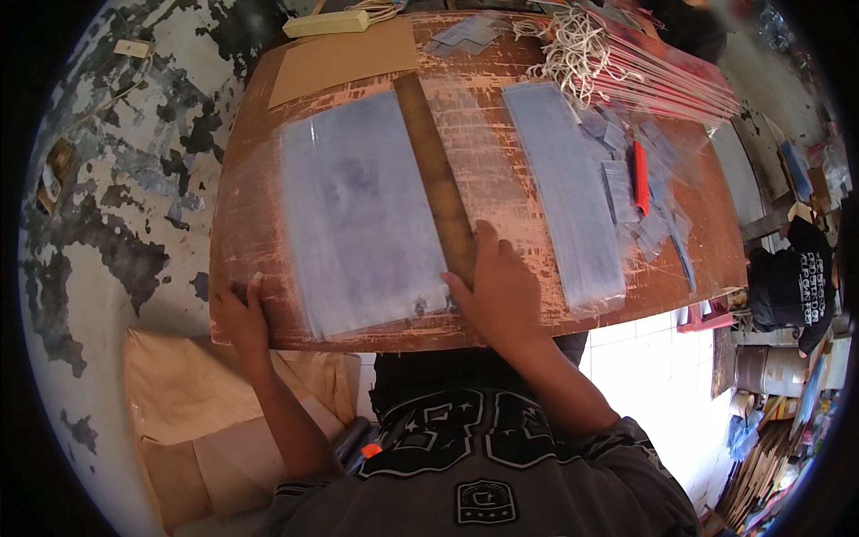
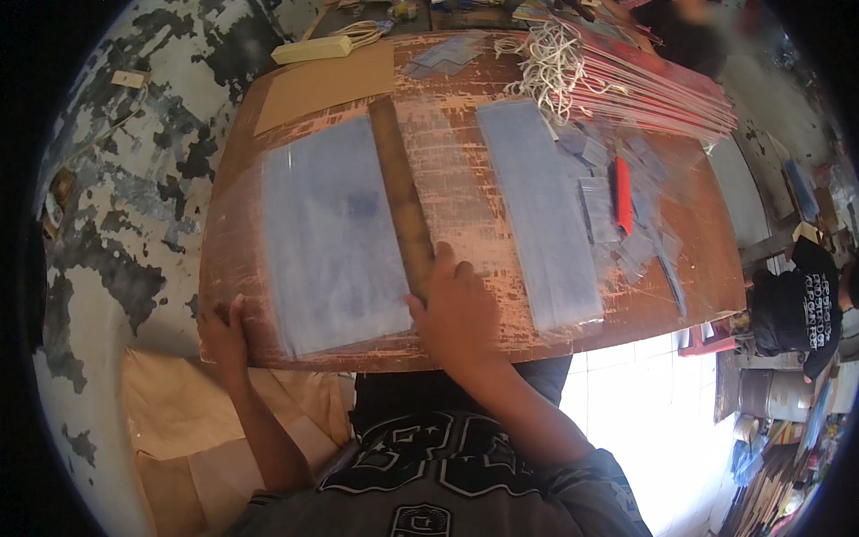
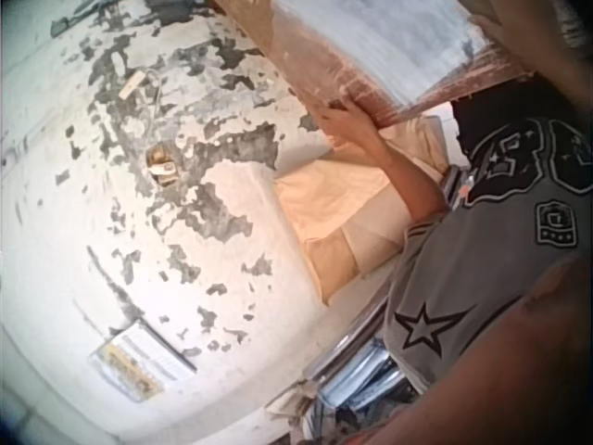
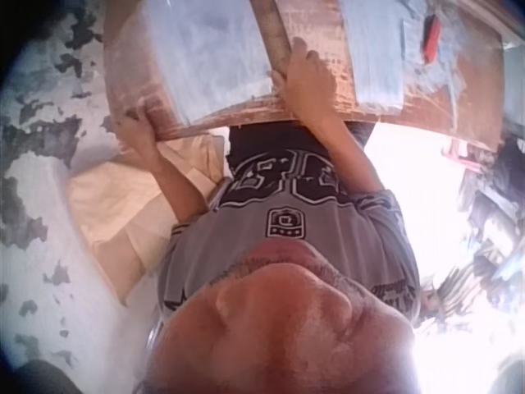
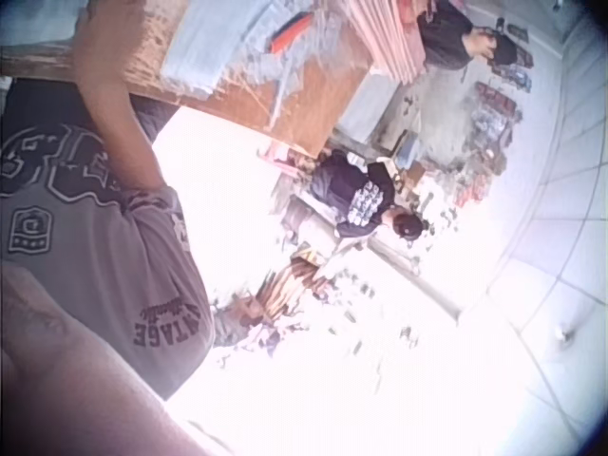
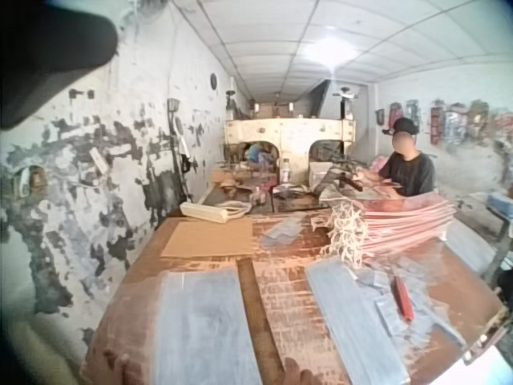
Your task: The person uses a utility knife and a wooden ruler to cut a large translucent plastic sheet into smaller rectangular pieces on a wooden table. They repeatedly align the ruler, score the plastic, and separate the cut sections, stacking the finished pieces on the table.
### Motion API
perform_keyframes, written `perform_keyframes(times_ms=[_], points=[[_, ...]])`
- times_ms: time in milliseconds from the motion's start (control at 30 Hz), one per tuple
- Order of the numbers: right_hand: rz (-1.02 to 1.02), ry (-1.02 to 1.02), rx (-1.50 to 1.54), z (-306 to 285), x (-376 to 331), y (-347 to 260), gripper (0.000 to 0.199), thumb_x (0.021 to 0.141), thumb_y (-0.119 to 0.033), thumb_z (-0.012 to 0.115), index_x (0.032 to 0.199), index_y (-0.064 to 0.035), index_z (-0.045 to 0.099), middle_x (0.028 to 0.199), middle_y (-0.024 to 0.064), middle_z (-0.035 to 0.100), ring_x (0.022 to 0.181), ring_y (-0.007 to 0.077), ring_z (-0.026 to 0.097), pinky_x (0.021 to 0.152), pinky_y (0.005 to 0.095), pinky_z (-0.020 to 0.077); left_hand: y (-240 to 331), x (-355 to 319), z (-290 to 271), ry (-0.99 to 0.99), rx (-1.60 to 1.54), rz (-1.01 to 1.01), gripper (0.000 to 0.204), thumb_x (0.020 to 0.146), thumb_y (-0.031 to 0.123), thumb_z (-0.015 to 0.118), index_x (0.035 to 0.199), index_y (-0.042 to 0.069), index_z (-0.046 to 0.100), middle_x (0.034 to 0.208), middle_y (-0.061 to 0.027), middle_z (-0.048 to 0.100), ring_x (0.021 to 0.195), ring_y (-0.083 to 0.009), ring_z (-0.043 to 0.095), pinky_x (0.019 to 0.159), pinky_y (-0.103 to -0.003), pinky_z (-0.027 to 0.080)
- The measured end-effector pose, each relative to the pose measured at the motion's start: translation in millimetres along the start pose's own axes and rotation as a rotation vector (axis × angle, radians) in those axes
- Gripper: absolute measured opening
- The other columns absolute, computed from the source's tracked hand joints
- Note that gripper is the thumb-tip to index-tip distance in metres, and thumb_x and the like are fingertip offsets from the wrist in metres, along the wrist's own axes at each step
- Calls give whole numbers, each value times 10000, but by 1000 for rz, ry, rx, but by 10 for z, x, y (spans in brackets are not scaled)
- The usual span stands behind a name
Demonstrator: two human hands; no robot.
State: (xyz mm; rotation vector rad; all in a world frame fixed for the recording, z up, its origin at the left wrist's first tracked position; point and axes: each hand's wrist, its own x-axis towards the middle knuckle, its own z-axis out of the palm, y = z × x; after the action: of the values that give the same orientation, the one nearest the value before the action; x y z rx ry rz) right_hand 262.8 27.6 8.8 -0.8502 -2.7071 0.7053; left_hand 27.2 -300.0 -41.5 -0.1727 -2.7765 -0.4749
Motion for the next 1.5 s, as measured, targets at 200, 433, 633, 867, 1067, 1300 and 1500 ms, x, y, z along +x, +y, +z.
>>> perform_keyframes(times_ms=[200,433,633,867,1067,1300,1500], points=[[-50,28,165,-45,124,354,327,1013,-257,710,1156,11,588,1010,242,682,881,456,710,762,533,564,56,14,-12,30,-206,-14,549,967,313,798,1294,-91,623,1192,-201,648,1054,-321,643,942,-419,517],[29,45,679,-313,174,675,270,1068,-220,640,1004,42,628,782,175,619,715,253,608,689,399,482,-1,84,-34,26,-339,18,455,970,199,775,1304,-72,627,1002,-105,660,846,-208,588,814,-351,510],[112,108,881,-668,-135,941,262,1103,-244,643,958,-26,662,813,-35,605,763,51,490,659,249,411,558,219,-470,-170,-743,-52,415,998,155,759,1360,-11,642,1035,-28,646,909,-114,587,827,-262,480],[83,284,909,-849,-275,1108,285,1120,-270,625,948,-43,629,811,-49,583,752,31,475,655,216,367,1588,39,-690,-547,-1160,194,447,1037,109,705,1463,23,599,1109,-41,681,1027,-115,619,964,-284,494],[101,309,925,-855,-312,1152,293,1120,-272,626,941,-39,625,809,-48,575,746,34,459,662,215,356,1855,-62,-608,-682,-1249,366,402,1050,94,668,1443,25,620,1172,-78,716,1072,-153,653,1015,-324,502],[143,314,902,-786,-394,1346,275,1116,-259,627,963,-31,637,852,-33,581,796,49,470,702,229,368,1453,83,-484,-247,-729,140,353,1039,131,669,1352,-32,659,1132,-127,727,1008,-193,663,922,-340,528],[127,323,848,-795,-418,1356,291,1116,-268,627,934,-41,612,851,-28,575,812,56,470,718,231,368,1059,162,-274,-355,-424,2,435,1000,277,739,1249,-74,680,972,-117,718,862,-202,662,792,-342,539]])
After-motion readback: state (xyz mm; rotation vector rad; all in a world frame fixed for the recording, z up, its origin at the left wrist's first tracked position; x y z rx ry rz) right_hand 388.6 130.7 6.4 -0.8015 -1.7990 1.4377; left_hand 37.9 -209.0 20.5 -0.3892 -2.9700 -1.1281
